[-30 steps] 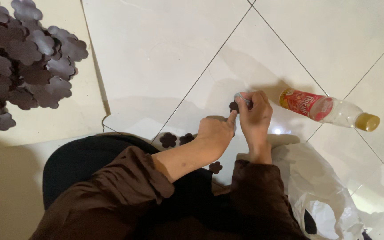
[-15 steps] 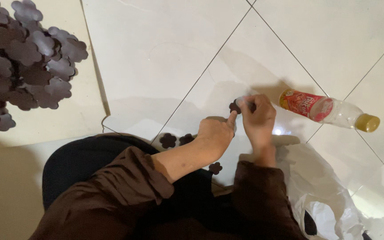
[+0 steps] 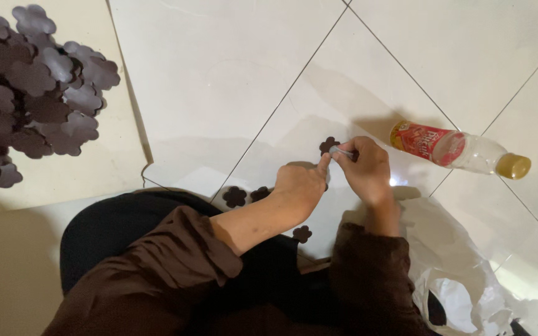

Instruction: The person sits on a tiled floor and repeatedly rubs the edges of small dark flower-shaped pieces with a small cloth or tissue. They pick up each piece, rub its perimeter, and place it back down, continuing the process with several pieces.

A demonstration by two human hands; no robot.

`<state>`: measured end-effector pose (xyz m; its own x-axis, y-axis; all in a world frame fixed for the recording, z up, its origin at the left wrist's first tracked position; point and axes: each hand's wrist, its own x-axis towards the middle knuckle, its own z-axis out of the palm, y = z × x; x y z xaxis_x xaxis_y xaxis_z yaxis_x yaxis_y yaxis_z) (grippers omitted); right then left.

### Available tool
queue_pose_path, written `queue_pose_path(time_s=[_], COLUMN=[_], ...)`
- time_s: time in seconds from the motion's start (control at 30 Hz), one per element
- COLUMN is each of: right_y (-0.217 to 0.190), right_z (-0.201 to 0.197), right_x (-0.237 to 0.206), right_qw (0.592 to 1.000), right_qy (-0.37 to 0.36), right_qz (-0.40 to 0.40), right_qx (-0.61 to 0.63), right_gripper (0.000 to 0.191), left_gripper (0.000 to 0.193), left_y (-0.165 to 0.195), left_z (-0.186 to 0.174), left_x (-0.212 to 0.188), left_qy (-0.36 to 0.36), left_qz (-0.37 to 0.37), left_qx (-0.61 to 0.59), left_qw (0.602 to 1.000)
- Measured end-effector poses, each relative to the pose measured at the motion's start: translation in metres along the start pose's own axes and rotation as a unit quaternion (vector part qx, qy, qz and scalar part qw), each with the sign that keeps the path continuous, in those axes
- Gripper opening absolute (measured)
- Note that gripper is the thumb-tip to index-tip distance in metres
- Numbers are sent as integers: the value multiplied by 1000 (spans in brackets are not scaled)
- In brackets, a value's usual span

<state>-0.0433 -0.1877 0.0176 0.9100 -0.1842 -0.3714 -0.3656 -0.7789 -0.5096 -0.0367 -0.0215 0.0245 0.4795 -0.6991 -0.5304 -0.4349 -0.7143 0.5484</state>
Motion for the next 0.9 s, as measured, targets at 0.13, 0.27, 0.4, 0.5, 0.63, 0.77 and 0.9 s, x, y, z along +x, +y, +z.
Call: queue_pose_path(time_s=[0.13, 0.27, 0.4, 0.5, 0.63, 0.77, 0.9], right_y=[4, 9, 13, 17, 21, 22, 27], right_z=[-2, -4, -3, -7, -13, -9, -12], right_x=[1, 1, 0, 0, 2, 4, 5], right_qw=[998, 1000, 997, 999, 997, 999, 998], right_qy=[55, -7, 50, -14, -53, 1, -46], right_qz=[-37, 15, -28, 40, 42, 29, 46], right_qx=[15, -6, 55, -21, -25, 17, -23], right_gripper=[18, 21, 21, 24, 22, 24, 21], left_gripper=[104, 103, 102, 95, 96, 55, 38], left_y=[0, -3, -3, -4, -6, -14, -22], left_z=[5, 8, 6, 4, 2, 6, 7], left_x=[3, 4, 4, 0, 3, 6, 12], left_qy=[-18, 38, 3, -9, 23, 111, 172], left_qz=[1, 7, -2, 3, -1, 15, 44], left_qx=[12, 17, 14, -6, -11, -59, -110], left_qw=[1000, 999, 1000, 1000, 1000, 992, 978])
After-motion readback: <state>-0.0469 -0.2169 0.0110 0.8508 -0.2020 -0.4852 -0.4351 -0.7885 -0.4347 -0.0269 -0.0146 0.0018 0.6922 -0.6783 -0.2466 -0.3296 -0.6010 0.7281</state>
